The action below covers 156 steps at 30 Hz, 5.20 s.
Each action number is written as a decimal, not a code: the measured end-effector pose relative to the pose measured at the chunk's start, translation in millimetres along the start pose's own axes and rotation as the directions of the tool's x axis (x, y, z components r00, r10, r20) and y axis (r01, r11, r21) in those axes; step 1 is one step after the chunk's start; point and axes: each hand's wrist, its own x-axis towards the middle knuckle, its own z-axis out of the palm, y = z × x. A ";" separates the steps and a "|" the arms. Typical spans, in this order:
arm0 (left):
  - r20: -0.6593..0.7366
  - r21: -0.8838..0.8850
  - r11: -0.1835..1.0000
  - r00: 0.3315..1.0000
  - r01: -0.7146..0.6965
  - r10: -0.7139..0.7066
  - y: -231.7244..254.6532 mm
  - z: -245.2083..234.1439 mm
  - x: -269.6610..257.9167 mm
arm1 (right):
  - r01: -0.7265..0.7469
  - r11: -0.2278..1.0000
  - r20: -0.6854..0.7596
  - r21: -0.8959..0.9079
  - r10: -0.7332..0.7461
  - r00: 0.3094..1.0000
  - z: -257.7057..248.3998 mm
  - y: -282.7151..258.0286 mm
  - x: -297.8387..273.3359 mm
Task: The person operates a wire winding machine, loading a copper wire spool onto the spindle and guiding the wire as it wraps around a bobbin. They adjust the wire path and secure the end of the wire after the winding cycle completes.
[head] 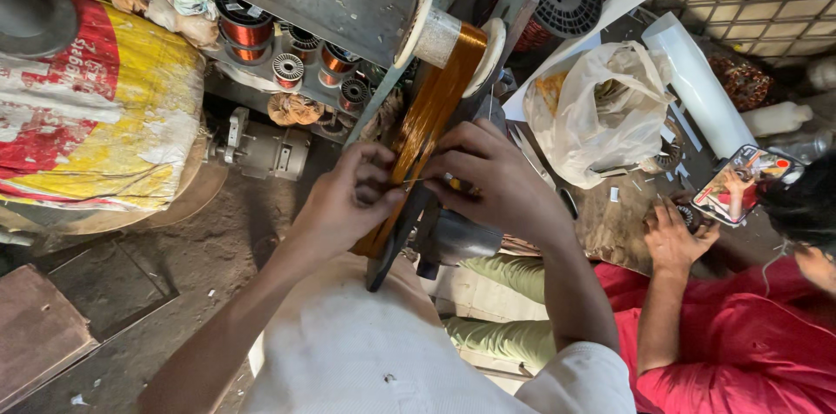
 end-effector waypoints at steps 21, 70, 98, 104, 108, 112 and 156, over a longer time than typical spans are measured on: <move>0.069 0.130 0.981 0.989 -0.142 0.133 -7.0 -18.1 22.5 | -0.022 0.983 -0.062 -0.180 0.011 0.998 24.1 -9.6 1.5; 0.128 -0.146 0.989 0.992 0.035 -0.016 -14.1 -8.6 8.9 | -0.057 0.972 -0.019 -0.228 0.054 0.998 4.5 -23.9 -0.3; -0.030 0.195 0.926 0.942 -0.323 0.335 -5.0 -21.5 23.0 | -0.121 0.935 -0.038 -0.333 0.115 0.993 13.5 -29.8 8.9; 0.039 0.268 0.930 0.967 -0.252 0.251 14.0 -42.9 11.6 | -0.133 0.918 -0.073 -0.372 0.114 0.991 -7.9 -21.1 -1.7; 0.023 0.237 0.954 0.982 -0.185 0.185 20.8 -43.2 5.4 | -0.111 0.944 -0.011 -0.312 0.114 0.993 1.4 -32.5 -5.5; -0.015 0.103 0.974 0.978 -0.204 0.207 21.7 -33.0 4.2 | -0.192 0.905 0.010 -0.379 0.212 0.977 11.5 -45.8 -12.8; -0.109 0.278 0.926 0.949 -0.256 0.295 15.4 -18.1 1.4 | -0.347 0.938 -0.385 0.001 0.320 0.866 59.6 -20.0 -21.9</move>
